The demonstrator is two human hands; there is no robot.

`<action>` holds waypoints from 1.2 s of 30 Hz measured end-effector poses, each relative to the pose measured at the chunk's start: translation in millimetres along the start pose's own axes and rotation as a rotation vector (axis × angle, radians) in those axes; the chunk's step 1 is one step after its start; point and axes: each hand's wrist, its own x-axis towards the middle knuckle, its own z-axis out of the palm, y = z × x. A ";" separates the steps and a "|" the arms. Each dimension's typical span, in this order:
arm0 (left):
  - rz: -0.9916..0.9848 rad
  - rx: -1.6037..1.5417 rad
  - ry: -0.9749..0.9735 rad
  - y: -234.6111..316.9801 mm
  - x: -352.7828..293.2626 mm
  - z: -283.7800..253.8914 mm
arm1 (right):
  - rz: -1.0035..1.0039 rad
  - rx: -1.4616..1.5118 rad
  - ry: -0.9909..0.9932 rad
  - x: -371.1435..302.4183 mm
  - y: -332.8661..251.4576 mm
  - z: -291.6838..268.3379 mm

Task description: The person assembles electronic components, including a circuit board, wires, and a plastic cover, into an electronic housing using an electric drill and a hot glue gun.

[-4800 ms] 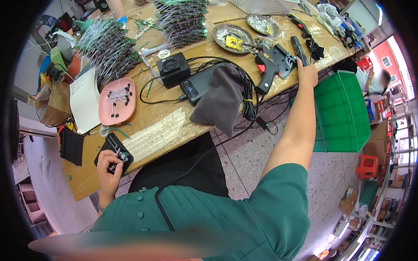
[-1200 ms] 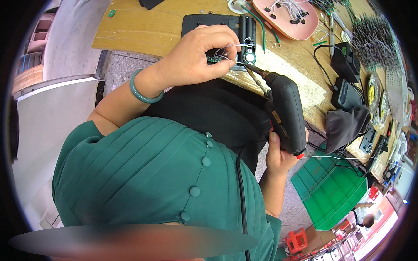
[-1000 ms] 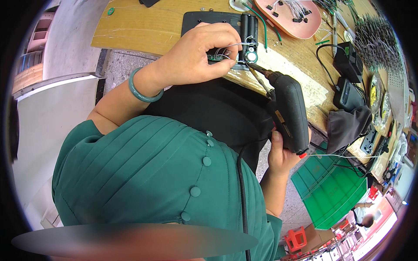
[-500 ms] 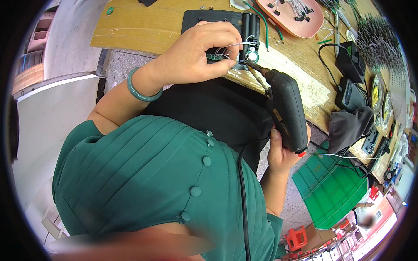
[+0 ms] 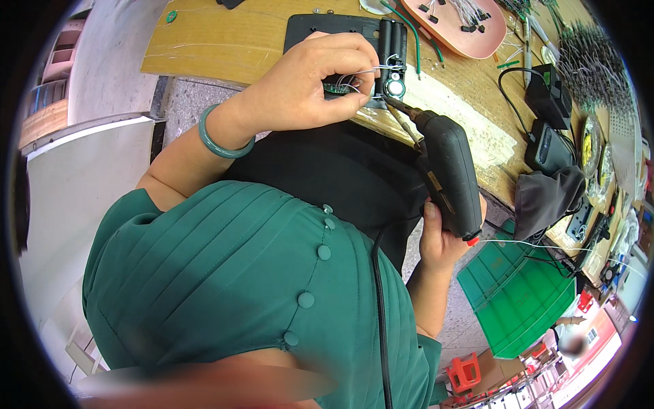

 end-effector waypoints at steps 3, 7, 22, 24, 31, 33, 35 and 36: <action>-0.007 0.031 -0.001 2.6 -0.6 -0.6 | -0.068 -0.027 0.014 1.3 1.6 1.5; -0.017 0.037 -0.009 2.8 -1.5 -1.1 | -0.039 0.006 0.039 0.9 -3.3 5.8; -0.028 0.051 -0.007 3.1 -2.8 -2.2 | -0.115 0.120 0.137 26.6 -8.7 11.4; -0.018 0.049 -0.010 2.0 -1.6 -2.0 | -0.120 0.236 0.147 44.3 -7.9 6.0; -0.027 -0.032 -0.005 10.3 -2.6 -20.3 | -0.073 0.470 0.159 72.1 2.1 3.1; -0.079 -0.077 0.033 13.6 -4.1 -30.5 | -0.071 0.457 0.154 70.1 3.2 3.1; -0.121 -0.097 -0.002 7.2 -5.7 -37.7 | -0.069 0.442 0.154 68.9 4.4 3.8; -0.161 -0.120 -0.032 5.2 -5.5 -39.9 | -0.065 0.433 0.154 70.0 4.5 3.8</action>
